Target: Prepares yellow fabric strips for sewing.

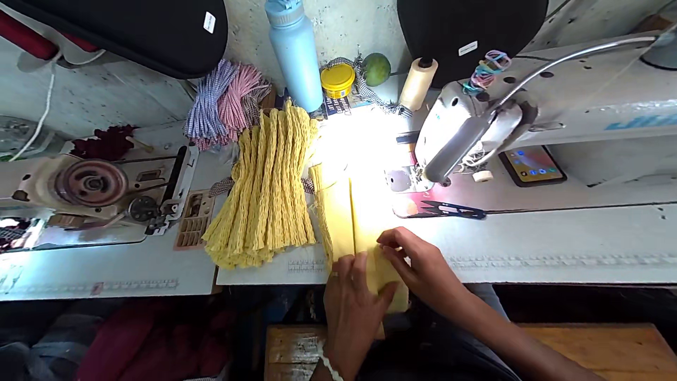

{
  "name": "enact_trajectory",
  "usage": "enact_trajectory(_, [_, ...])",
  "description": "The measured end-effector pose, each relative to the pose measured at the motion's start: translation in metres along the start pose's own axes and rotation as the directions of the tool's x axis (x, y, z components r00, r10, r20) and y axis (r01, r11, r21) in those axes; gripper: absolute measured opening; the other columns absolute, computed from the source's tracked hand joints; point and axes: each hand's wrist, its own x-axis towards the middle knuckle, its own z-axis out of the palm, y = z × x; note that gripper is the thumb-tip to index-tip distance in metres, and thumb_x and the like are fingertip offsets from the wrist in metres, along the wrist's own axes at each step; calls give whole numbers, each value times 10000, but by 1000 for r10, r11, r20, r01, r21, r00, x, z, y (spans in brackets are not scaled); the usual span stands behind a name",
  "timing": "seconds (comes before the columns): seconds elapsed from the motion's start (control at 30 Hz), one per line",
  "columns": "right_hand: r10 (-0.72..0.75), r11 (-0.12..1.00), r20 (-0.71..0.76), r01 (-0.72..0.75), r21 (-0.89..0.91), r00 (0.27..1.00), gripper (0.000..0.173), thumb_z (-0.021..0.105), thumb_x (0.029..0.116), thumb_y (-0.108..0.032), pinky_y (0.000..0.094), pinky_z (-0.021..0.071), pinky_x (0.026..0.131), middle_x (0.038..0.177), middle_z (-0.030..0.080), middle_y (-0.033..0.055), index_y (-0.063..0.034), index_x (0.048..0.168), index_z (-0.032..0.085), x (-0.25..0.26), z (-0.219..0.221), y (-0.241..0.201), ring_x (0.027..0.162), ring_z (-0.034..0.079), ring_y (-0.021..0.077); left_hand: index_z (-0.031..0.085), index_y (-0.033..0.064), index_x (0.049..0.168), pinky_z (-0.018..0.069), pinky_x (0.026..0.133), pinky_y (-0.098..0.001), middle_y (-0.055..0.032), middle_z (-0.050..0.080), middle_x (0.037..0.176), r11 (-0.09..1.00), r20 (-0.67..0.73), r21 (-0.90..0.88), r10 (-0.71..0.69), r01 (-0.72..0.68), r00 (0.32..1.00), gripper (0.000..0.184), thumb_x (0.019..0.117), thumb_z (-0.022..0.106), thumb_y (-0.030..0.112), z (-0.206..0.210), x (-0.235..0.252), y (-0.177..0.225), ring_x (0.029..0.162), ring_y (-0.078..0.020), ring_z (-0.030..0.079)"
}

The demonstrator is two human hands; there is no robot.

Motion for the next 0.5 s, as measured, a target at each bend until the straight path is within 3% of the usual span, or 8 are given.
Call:
enact_trajectory(0.1, [-50, 998, 13, 51, -48, 999, 128, 584, 946, -80, 226, 586, 714, 958, 675, 99, -37, 979, 700, -9, -1, 11, 807, 680, 134, 716, 12, 1116, 567, 583, -375, -148, 692, 948, 999, 26, 18, -40, 39, 999, 500, 861, 726, 441, -2, 8, 0, 742, -267, 695])
enact_trajectory(0.2, [-86, 992, 19, 87, -86, 996, 135, 622, 921, -76, 270, 598, 765, 1019, 701, 113, -44, 980, 740, -15, 2, 14, 882, 702, 180, 700, -23, 1107, 566, 578, -330, -116, 703, 868, 972, 55, -148, -175, 181, 983, 283, 909, 705, 179, -14, 10, -6, 648, -185, 666])
enact_trajectory(0.3, [-154, 958, 14, 153, -242, 988, 228, 640, 913, -133, 317, 602, 707, 1026, 708, 110, -92, 1095, 771, -15, 10, 9, 863, 701, 236, 627, -41, 1217, 552, 548, -258, -64, 694, 787, 870, 121, -306, -366, 386, 923, 297, 953, 622, 95, -30, 6, -16, 601, -95, 648])
enact_trajectory(0.37, [-207, 914, 32, 205, -351, 978, 311, 638, 919, -194, 320, 567, 612, 1078, 699, 112, -166, 1206, 756, -12, 16, 7, 800, 673, 249, 604, -22, 1269, 577, 498, -274, -49, 684, 780, 849, 152, -256, -438, 463, 886, 320, 970, 588, 91, -38, 4, -26, 556, -96, 656])
enact_trajectory(0.43, [-241, 869, 53, 239, -434, 969, 350, 632, 926, -223, 324, 527, 549, 1183, 693, 143, -242, 1257, 743, -9, 23, 6, 776, 654, 269, 639, -26, 1253, 566, 566, -332, -92, 697, 848, 917, 54, -77, -388, 391, 920, 323, 959, 586, 96, -41, 12, -31, 642, -165, 665])
enact_trajectory(0.5, [-251, 836, 91, 263, -482, 964, 369, 625, 941, -240, 319, 493, 521, 1273, 672, 179, -286, 1293, 725, -5, 26, 4, 763, 644, 277, 692, -30, 1170, 587, 680, -334, -150, 688, 968, 981, -36, -1, -193, 193, 981, 277, 965, 599, 131, -44, 32, -30, 798, -217, 689])
